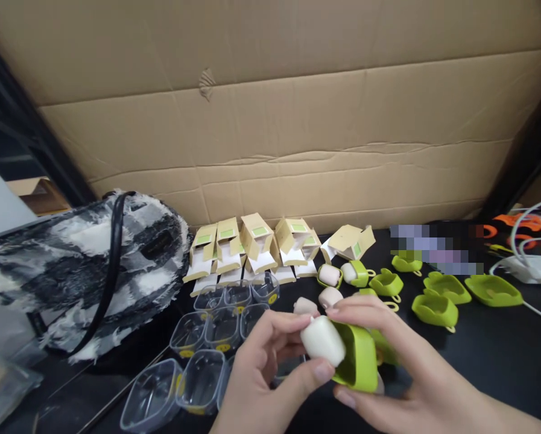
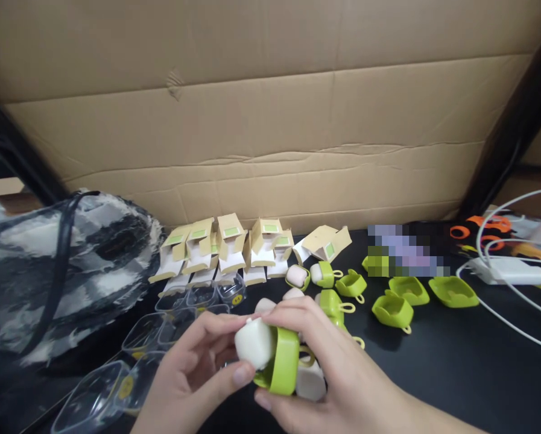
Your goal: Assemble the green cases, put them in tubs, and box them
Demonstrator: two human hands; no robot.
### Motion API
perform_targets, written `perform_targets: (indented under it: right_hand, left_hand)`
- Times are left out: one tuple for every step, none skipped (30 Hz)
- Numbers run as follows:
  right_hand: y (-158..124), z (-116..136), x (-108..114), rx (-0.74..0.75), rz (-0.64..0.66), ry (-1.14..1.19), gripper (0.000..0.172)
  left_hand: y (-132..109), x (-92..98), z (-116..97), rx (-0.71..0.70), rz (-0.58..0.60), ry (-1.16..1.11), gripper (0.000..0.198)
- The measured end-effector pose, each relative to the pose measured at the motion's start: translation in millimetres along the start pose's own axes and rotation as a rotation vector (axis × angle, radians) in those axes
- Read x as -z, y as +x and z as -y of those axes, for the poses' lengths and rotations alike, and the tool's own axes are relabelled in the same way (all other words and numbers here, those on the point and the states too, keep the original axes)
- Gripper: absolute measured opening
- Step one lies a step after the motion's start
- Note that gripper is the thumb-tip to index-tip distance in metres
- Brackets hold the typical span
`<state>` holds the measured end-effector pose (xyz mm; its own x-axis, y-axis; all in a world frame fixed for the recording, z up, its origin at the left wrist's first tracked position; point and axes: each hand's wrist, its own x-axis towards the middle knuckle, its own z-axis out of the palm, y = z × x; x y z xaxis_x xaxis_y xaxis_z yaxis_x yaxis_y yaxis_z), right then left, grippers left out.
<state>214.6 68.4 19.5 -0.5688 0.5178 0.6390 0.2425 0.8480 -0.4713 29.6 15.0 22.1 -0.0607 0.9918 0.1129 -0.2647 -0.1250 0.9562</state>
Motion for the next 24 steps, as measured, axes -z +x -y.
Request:
perform_targets:
  right_hand:
    - [1,2,1,-0.006,-0.004,0.002,0.058]
    - [1,3,1,-0.013,-0.007,0.001,0.059]
    - [2,4,1,-0.018,-0.011,-0.001,0.058]
    - [2,4,1,-0.022,-0.014,-0.004,0.058]
    - [3,4,0,-0.02,-0.019,-0.006,0.057]
    - [3,4,0,-0.019,-0.025,-0.009,0.057]
    - [2,4,-1,-0.011,-0.031,-0.012,0.056]
    - [2,3,-1,0.0,-0.037,-0.013,0.056]
    - [1,3,-1,0.007,-0.039,-0.02,0.057]
    - [0,3,0,0.008,-0.033,-0.031,0.059]
    - [-1,2,0,0.012,-0.028,-0.047,0.064]
    - [-2,2,1,0.018,-0.015,-0.067,0.069]
    - [-3,1,1,0.029,0.002,-0.086,0.073]
    - [-3,1,2,0.038,0.023,-0.101,0.076]
    - [-4,0,3,0.05,0.044,-0.104,0.077]
    - [-4,0,3,0.063,0.057,-0.097,0.076]
    - [-4,-1,3,0.068,0.068,-0.085,0.074]
    - [-4,-1,4,0.068,0.068,-0.069,0.072]
    - [-4,-2,4,0.072,0.06,-0.057,0.071]
    - [-3,-2,5,0.076,0.051,-0.05,0.069]
    - [-3,-2,5,0.081,0.046,-0.051,0.069]
    - [-3,-2,6,0.085,0.044,-0.055,0.068]
    - [-3,-2,7,0.089,0.048,-0.061,0.068]
    - [-3,-1,8,0.094,0.056,-0.067,0.068]
  left_hand:
    - [0,-0.4,-1,-0.023,0.004,0.007,0.023]
    - [0,-0.4,-1,-0.036,0.01,0.008,0.022]
    - [0,0.0,-1,-0.04,0.021,0.005,0.021]
    - [1,1.0,-1,-0.042,0.034,0.003,0.02]
    - [1,2.4,-1,-0.047,0.058,0.007,0.021]
    - [2,4.3,0,-0.059,0.089,0.021,0.022]
    - [3,6.3,1,-0.08,0.125,0.04,0.025]
    - [3,8.3,1,-0.107,0.165,0.059,0.027]
    - [4,10.0,2,-0.134,0.205,0.076,0.029]
    - [4,11.0,2,-0.149,0.239,0.085,0.031]
    - [3,11.4,3,-0.154,0.252,0.081,0.033]
    - [2,11.0,3,-0.15,0.242,0.063,0.036]
    - [1,9.8,3,-0.141,0.223,0.041,0.038]
    - [0,8.1,3,-0.131,0.198,0.018,0.037]
    - [-2,6.1,3,-0.127,0.174,-0.002,0.034]
    - [-2,4.0,2,-0.128,0.156,-0.015,0.03]
    - [-3,2.2,2,-0.132,0.147,-0.019,0.025]
    - [-3,0.9,1,-0.134,0.147,-0.017,0.021]
    - [-3,0.3,1,-0.134,0.145,-0.018,0.02]
    - [-2,0.3,1,-0.135,0.141,-0.024,0.021]
    - [-1,1.0,0,-0.137,0.141,-0.028,0.021]
    - [-1,2.3,0,-0.139,0.151,-0.021,0.022]
    - [0,4.1,-1,-0.142,0.169,0.001,0.024]
    - [0,6.0,-1,-0.15,0.187,0.035,0.026]
